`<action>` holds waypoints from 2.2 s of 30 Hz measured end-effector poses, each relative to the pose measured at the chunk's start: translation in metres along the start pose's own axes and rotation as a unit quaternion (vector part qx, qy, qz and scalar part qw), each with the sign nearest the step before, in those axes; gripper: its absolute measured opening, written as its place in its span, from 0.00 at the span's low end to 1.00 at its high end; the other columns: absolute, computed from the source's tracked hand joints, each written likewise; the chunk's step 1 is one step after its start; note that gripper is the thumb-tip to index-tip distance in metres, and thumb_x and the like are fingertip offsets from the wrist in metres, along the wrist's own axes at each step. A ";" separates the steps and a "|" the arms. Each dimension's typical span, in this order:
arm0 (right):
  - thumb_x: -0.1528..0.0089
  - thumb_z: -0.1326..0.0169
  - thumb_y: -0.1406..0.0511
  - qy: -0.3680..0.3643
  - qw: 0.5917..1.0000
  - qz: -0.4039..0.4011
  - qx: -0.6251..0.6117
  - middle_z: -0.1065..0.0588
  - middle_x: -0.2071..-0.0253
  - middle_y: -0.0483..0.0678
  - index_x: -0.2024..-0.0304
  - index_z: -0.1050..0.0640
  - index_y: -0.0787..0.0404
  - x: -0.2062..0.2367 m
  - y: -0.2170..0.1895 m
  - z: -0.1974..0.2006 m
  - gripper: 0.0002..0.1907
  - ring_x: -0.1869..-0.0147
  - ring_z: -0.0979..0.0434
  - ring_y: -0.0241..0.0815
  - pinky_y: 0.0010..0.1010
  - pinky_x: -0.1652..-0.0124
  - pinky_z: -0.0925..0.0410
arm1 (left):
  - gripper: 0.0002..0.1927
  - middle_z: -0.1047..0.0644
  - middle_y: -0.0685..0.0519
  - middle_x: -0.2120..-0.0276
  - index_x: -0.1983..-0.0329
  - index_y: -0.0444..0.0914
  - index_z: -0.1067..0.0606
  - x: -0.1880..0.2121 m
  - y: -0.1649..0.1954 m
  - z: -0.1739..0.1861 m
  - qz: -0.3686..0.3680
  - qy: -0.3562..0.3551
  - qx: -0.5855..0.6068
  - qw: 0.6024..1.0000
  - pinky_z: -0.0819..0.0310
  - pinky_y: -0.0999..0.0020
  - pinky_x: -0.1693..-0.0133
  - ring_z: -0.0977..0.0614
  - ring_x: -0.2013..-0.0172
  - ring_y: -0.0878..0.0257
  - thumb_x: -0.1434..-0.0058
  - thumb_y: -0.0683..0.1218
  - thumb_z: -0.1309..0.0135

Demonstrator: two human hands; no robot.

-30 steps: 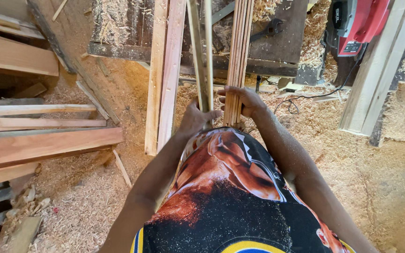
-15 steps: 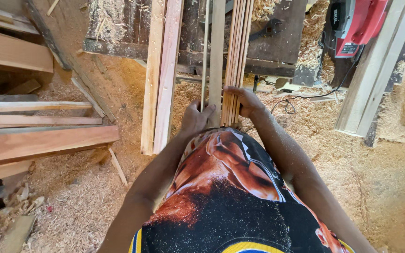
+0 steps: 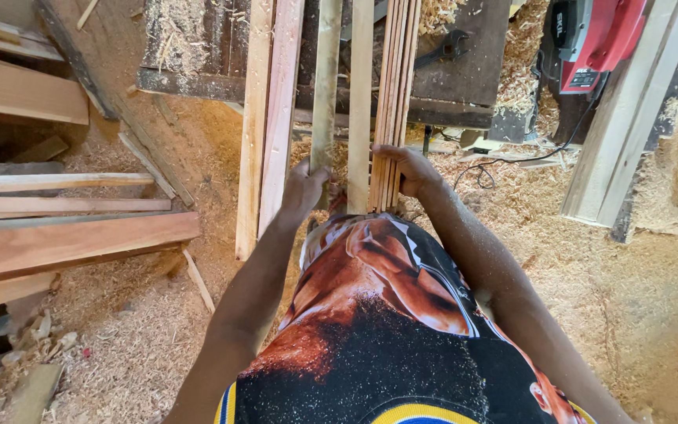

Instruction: The person assembles a small wooden frame by hand, picking up thin wooden slats and placing them between two longer side rails. The person uses a clamp to secure the frame while adding slats and adjusts the pieces to fit. The work takes place on a sawdust-covered floor in a woodworking shop.

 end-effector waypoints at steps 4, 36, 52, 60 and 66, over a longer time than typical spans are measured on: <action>0.43 0.35 0.60 0.011 1.000 -0.005 0.005 0.20 0.60 0.49 0.54 0.21 0.65 0.000 0.001 0.002 0.19 0.61 0.17 0.43 0.42 0.58 0.21 | 0.19 0.22 0.36 0.62 0.46 0.30 0.25 -0.007 -0.014 -0.007 -0.047 0.011 -0.109 0.993 0.27 0.62 0.73 0.23 0.70 0.56 0.29 0.51 0.49; 0.45 0.34 0.62 -0.027 0.999 0.012 -0.018 0.18 0.52 0.52 0.47 0.23 0.65 0.003 0.004 -0.007 0.25 0.50 0.17 0.43 0.39 0.51 0.22 | 0.21 0.22 0.48 0.68 0.53 0.37 0.31 0.007 -0.027 -0.055 0.136 -0.272 0.426 0.852 0.15 0.54 0.63 0.16 0.67 0.55 0.37 0.55 0.40; 0.43 0.34 0.61 -0.019 1.000 0.014 0.003 0.17 0.58 0.52 0.57 0.18 0.67 0.007 0.005 -0.009 0.17 0.56 0.17 0.42 0.37 0.55 0.21 | 0.27 0.21 0.40 0.59 0.39 0.38 0.33 -0.065 -0.008 -0.031 0.104 -0.078 0.122 0.984 0.17 0.63 0.71 0.17 0.66 0.54 0.32 0.60 0.62; 0.41 0.35 0.62 -0.031 0.999 0.023 -0.004 0.18 0.59 0.52 0.59 0.18 0.66 0.007 0.005 -0.012 0.13 0.56 0.17 0.43 0.37 0.57 0.22 | 0.36 0.31 0.42 0.49 0.38 0.33 0.34 -0.056 0.073 -0.032 -0.165 0.174 -0.376 0.895 0.21 0.56 0.58 0.27 0.53 0.53 0.39 0.62 0.44; 0.41 0.38 0.61 -0.048 0.998 -0.002 -0.034 0.17 0.58 0.50 0.57 0.22 0.61 0.002 0.005 -0.017 0.13 0.58 0.17 0.40 0.37 0.59 0.22 | 0.35 0.33 0.44 0.50 0.43 0.32 0.35 -0.086 0.102 -0.046 -0.060 0.159 -0.476 0.863 0.25 0.59 0.52 0.30 0.50 0.54 0.51 0.46 0.32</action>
Point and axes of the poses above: each hand's wrist, its own x-axis away from the middle knuckle, its own z-axis out of the back of the hand, y = z × x, the point moved 8 cm from there along -x, towards the middle knuckle
